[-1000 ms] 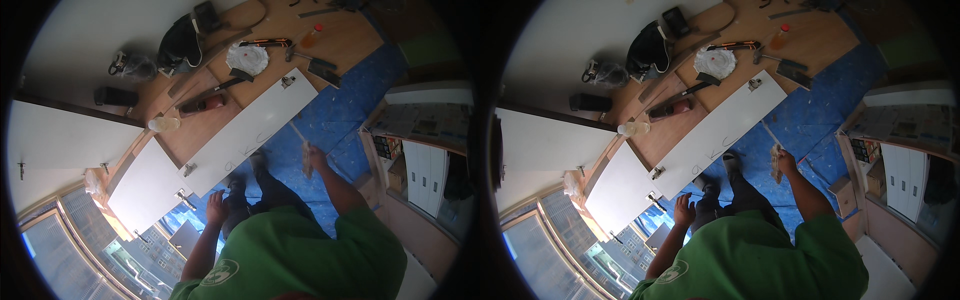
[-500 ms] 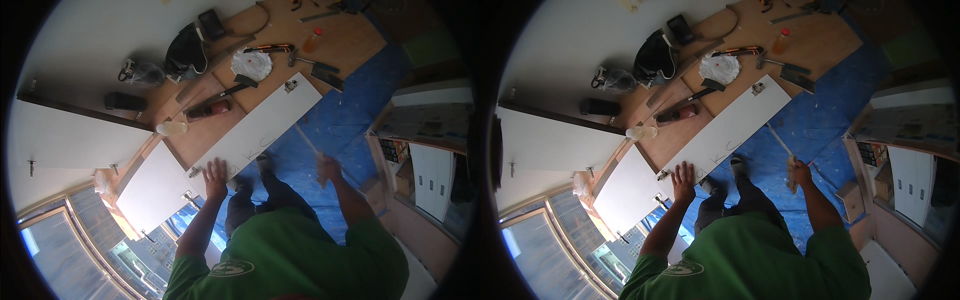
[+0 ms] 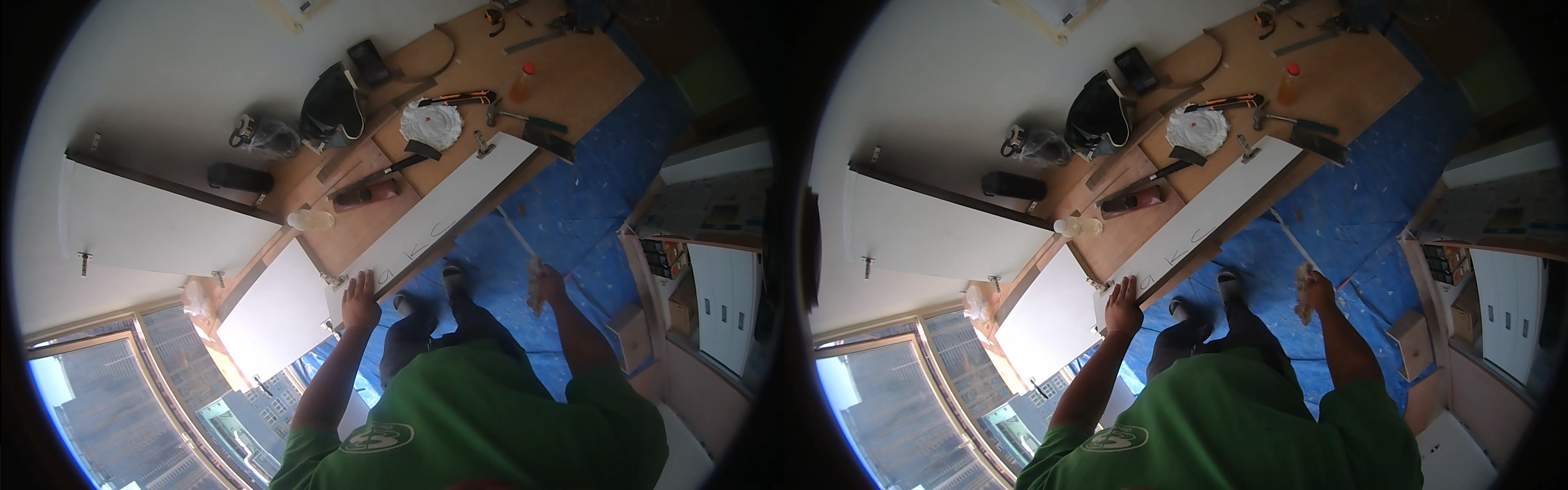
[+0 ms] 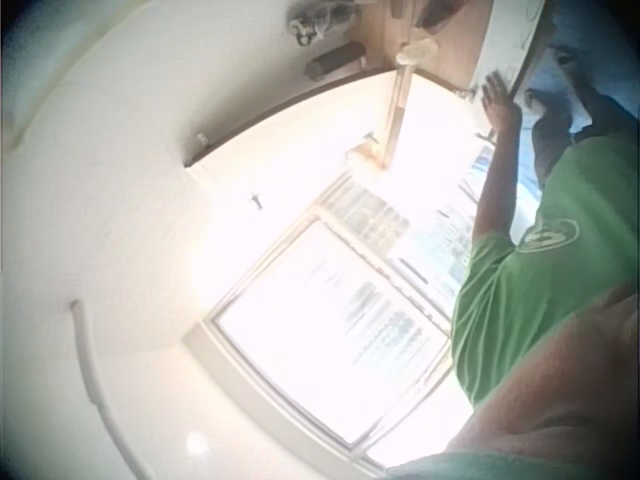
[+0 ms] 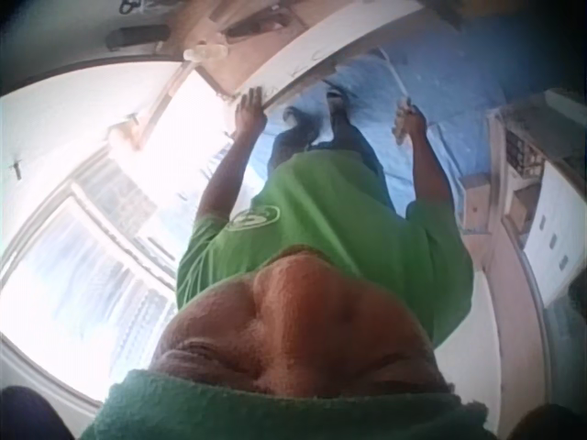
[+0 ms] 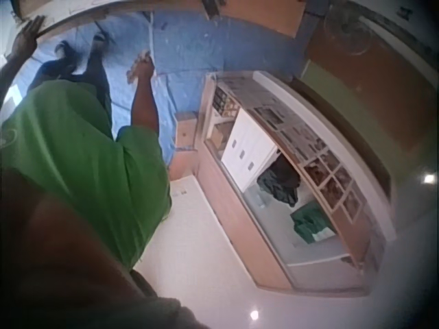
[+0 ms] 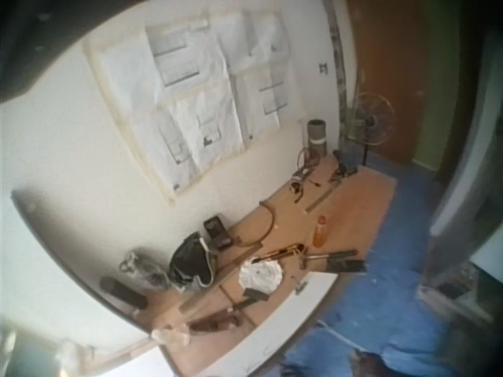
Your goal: The person sands the edges of a white cabinet door with a sanding block, then wipes the surface with a cloth. They handle a brown wooden panel and apply a strip of tape to its edge.
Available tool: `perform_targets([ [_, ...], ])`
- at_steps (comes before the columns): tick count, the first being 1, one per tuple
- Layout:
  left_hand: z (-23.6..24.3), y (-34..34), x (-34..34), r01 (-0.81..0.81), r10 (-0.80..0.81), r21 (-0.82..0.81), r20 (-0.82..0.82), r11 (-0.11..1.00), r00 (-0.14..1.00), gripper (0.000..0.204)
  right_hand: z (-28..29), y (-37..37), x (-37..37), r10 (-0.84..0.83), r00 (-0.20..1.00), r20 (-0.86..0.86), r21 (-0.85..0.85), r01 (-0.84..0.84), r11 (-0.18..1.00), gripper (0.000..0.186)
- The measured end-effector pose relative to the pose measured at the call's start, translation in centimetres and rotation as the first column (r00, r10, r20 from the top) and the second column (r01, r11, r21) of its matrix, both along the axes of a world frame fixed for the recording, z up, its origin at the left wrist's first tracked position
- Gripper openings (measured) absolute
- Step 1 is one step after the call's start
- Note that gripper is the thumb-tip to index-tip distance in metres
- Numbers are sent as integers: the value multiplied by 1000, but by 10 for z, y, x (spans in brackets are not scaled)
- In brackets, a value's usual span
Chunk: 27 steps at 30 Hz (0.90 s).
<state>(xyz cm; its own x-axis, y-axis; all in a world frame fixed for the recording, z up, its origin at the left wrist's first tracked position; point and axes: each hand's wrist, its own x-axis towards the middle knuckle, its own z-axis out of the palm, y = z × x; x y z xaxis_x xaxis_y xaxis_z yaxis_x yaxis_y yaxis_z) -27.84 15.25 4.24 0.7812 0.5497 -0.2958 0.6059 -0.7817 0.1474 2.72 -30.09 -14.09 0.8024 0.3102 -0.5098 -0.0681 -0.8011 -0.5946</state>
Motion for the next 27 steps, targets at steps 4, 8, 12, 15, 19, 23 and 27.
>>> perform_targets([
  [4,3,11,-18,39,-42,71,51,997,998,64,15,17,-6,40,999,4,-14,-40,999,36],
  [8,17,28,14,23,-27,32,147,999,989,45,-21,-20,6,-70,994,-88,121,81,989,38],
  [12,39,45,17,-36,33,23,109,999,993,29,12,-18,17,309,934,180,-173,-279,945,38],
  [15,74,50,42,-39,41,-33,75,999,996,20,45,-30,37,84,983,166,-92,-70,993,39],
  [19,127,61,62,-44,35,-96,-100,994,994,18,143,18,82,-460,885,-67,292,458,839,38],
  [23,129,70,61,116,-133,-115,-158,987,978,24,177,49,201,-492,840,229,350,401,847,42],
  [27,184,53,91,-114,48,-298,-221,948,974,27,188,101,339,-145,762,632,186,32,982,42],
])
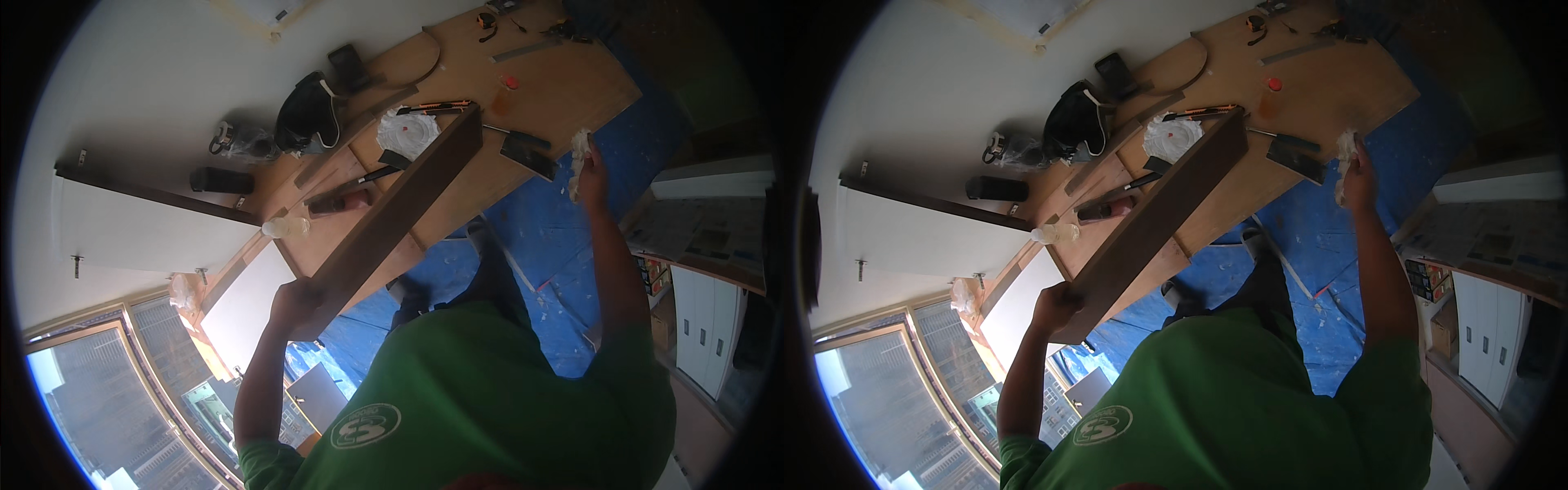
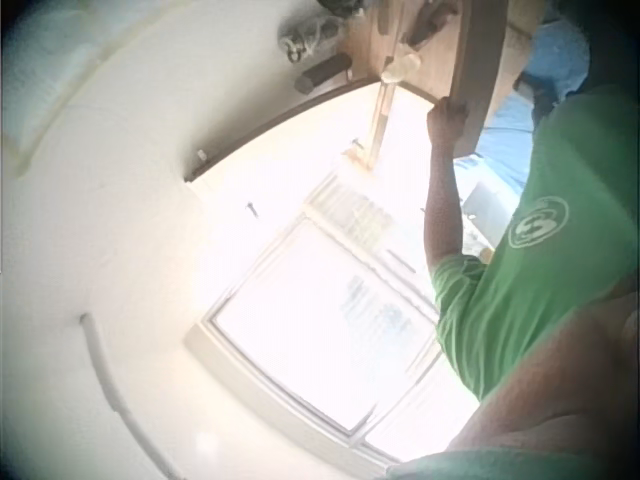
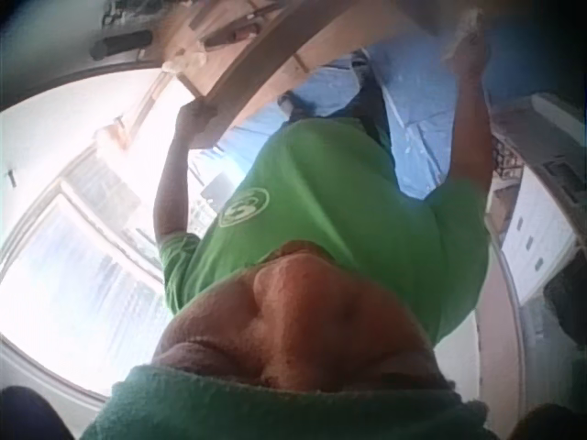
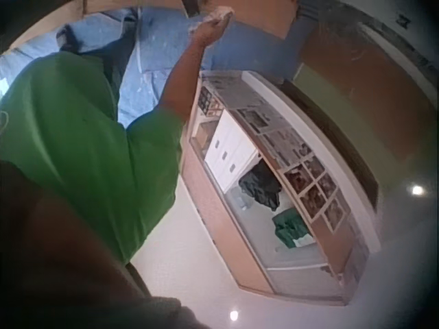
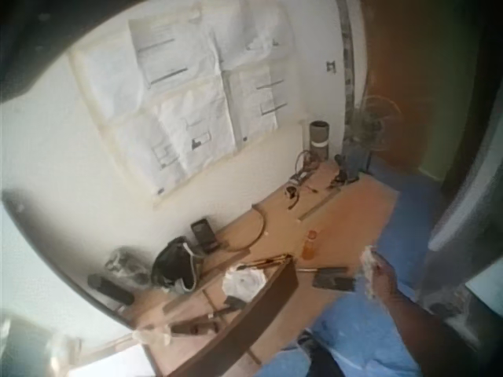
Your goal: The person sands the edges of a white cabinet door with a sanding block, then wipes the surface with a cloth. They handle a brown wooden panel and apply a strip of tape to its edge.
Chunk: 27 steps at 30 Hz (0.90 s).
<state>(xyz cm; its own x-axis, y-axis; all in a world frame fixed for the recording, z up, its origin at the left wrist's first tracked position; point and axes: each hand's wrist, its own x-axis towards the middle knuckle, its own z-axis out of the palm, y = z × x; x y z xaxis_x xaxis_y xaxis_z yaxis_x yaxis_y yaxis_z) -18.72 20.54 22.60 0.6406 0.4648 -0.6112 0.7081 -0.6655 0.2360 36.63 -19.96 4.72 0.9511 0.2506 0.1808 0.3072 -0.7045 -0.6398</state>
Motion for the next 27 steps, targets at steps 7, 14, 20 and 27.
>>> perform_targets([
  [7,43,-42,24,-367,360,-100,-82,925,929,21,-59,69,175,224,975,-7,-321,-215,923,45],
  [14,65,-83,54,-539,530,-41,-134,841,838,38,-69,122,37,382,444,-810,136,-492,860,51],
  [20,74,-113,75,-556,560,79,-47,827,827,51,-76,159,-119,537,-358,-764,433,333,838,69],
  [27,100,-155,8,-665,671,97,-53,740,739,53,21,159,-149,760,-358,-543,540,545,642,69],
])
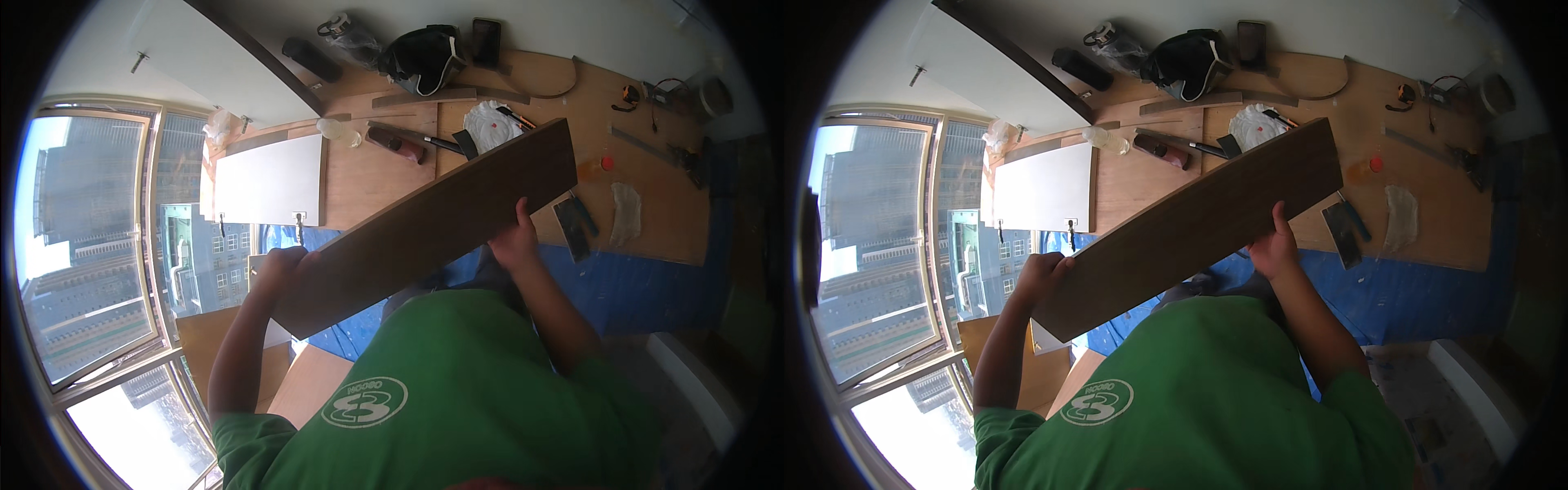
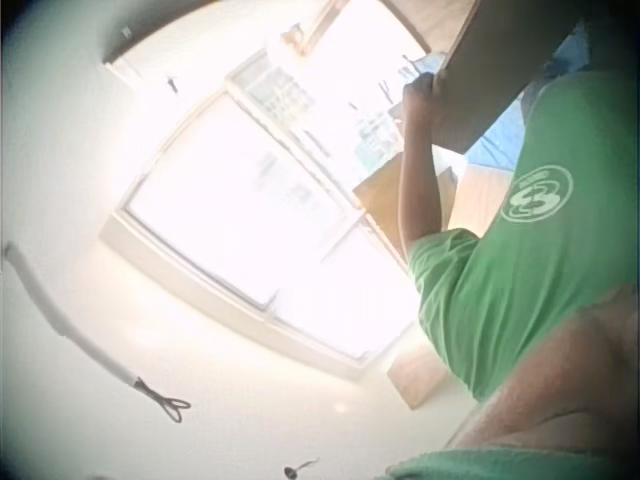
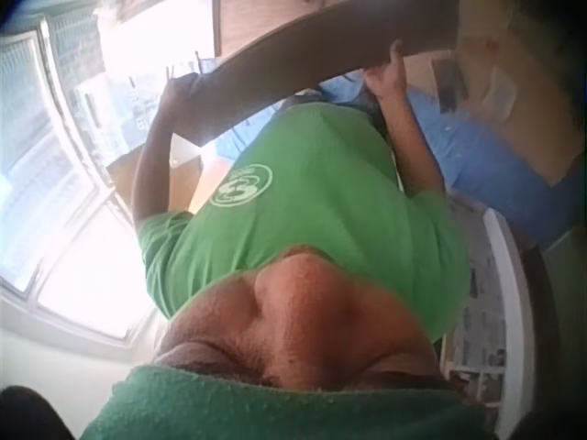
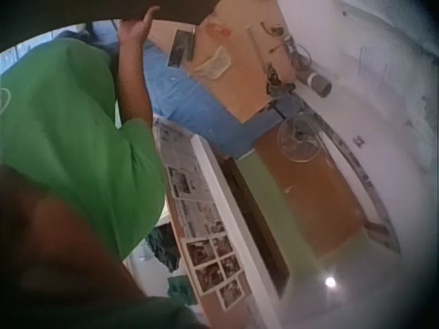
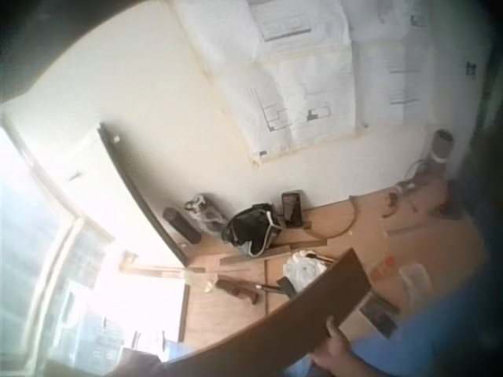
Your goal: The person sands the edges of a white cabinet door with a sanding block, then wipes the surface with a cloth. They handle a brown wooden panel and apply a strip of tape to its edge.
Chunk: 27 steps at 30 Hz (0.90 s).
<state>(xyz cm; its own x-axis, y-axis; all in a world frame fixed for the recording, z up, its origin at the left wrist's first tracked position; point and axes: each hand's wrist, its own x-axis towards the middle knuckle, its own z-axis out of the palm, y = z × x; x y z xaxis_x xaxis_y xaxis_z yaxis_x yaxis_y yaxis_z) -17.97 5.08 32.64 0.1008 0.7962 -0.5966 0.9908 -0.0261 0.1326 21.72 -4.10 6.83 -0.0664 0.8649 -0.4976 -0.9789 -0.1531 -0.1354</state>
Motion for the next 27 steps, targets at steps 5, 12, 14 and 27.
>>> perform_targets([
  [5,-10,-6,6,-71,-30,239,396,968,918,54,148,49,46,-216,946,241,297,140,945,76],
  [12,-65,-27,80,-235,-168,393,757,889,631,43,322,86,86,-505,735,453,603,165,780,73],
  [14,-77,-30,107,-244,-183,354,830,903,526,41,346,86,98,-564,673,479,656,152,739,69],
  [27,-85,-97,117,-88,-195,325,740,942,644,59,386,97,78,-633,393,667,701,-43,712,47],
])
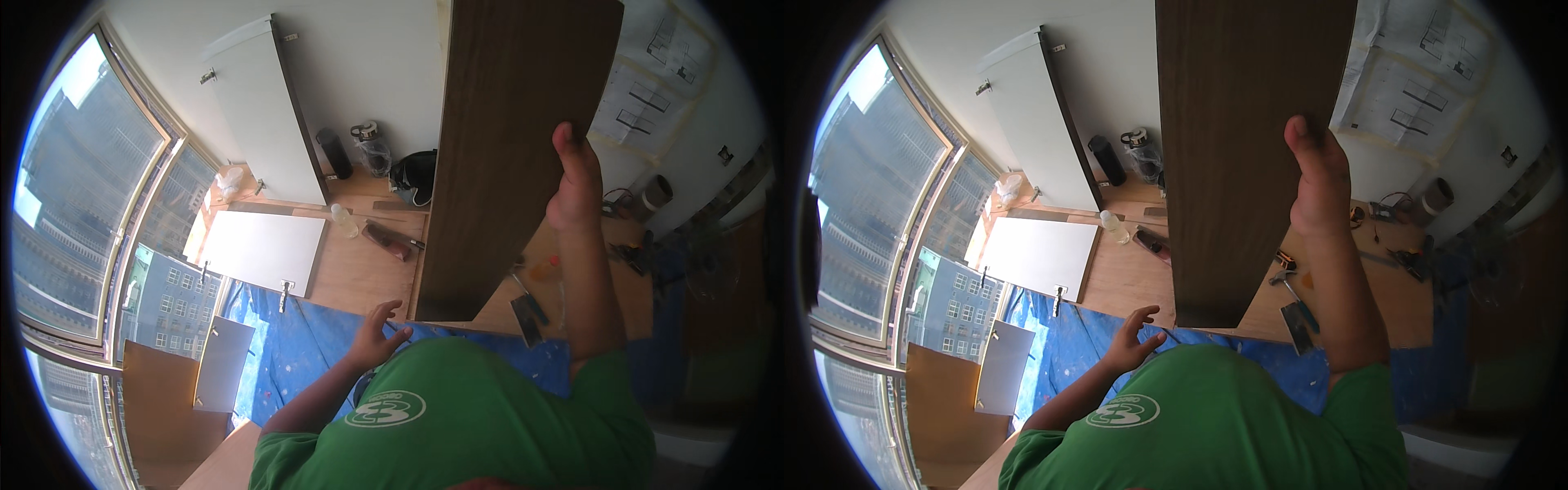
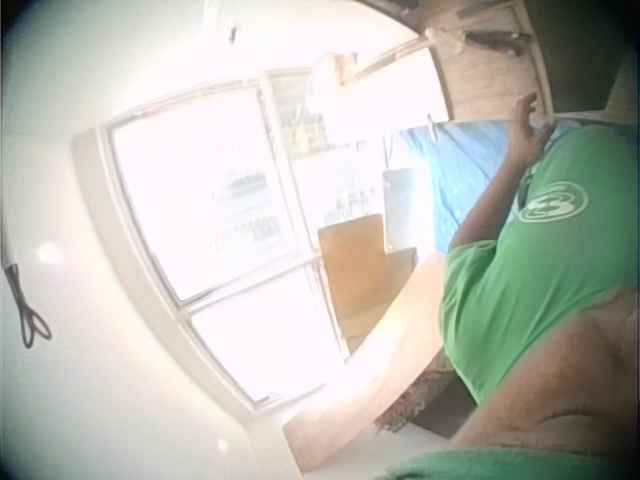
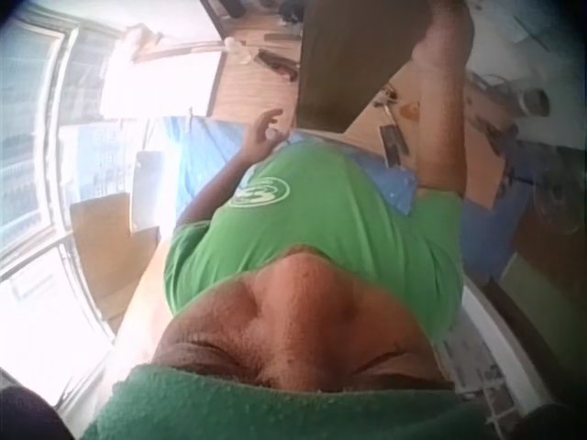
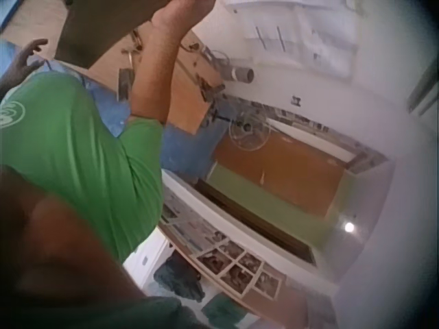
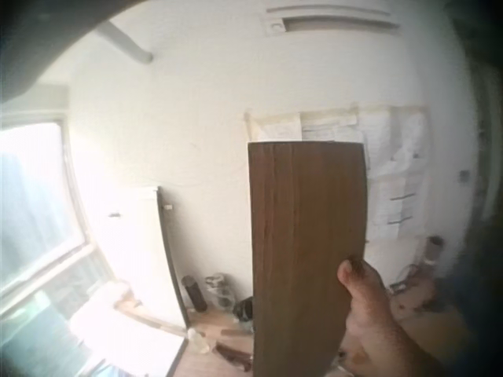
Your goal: The person sands the edges of a white cabinet door with a sanding block, then wipes the surface with a cloth. They handle a brown wooden panel and apply a strip of tape to its edge.
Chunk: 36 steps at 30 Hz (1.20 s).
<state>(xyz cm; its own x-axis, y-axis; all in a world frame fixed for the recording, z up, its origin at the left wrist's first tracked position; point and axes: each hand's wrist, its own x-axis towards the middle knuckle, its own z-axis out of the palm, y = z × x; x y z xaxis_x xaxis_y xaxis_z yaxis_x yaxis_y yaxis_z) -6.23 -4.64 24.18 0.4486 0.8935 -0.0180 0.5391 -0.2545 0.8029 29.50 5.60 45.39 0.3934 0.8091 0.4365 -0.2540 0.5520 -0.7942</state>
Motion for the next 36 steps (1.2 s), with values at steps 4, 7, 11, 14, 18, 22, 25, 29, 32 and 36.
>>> perform_targets([
  [4,63,-21,-30,242,-171,-465,191,851,967,44,-4,14,-14,149,985,84,-10,-149,989,46],
  [7,171,2,-12,386,-385,-16,19,923,923,27,-1,19,-40,218,968,123,-53,-213,976,50],
  [11,294,-4,80,603,-357,567,-491,562,794,17,-23,42,-47,356,913,198,-99,-342,934,54],
  [14,372,-50,117,767,-187,540,-762,346,620,23,-16,39,-79,402,878,260,-76,-396,915,55],
  [18,380,-49,122,781,-157,588,-768,209,620,35,-27,43,-89,569,787,241,-109,-560,821,56],
  [22,392,-25,85,657,-59,728,-660,198,749,48,-53,53,-96,565,779,270,-111,-558,822,53],
  [25,415,-1,40,454,97,841,-499,295,861,58,-51,57,-107,696,678,235,-155,-681,716,52],
  [29,372,85,-32,24,278,621,-385,784,880,81,-64,57,-117,780,571,258,-348,-698,626,59],
  [32,337,100,-60,-195,289,275,-360,941,887,89,-87,68,-145,812,491,315,-371,-724,581,62],
  [36,273,99,-101,-220,252,-365,40,905,967,72,-117,83,-168,829,414,376,-411,-727,550,67],
])
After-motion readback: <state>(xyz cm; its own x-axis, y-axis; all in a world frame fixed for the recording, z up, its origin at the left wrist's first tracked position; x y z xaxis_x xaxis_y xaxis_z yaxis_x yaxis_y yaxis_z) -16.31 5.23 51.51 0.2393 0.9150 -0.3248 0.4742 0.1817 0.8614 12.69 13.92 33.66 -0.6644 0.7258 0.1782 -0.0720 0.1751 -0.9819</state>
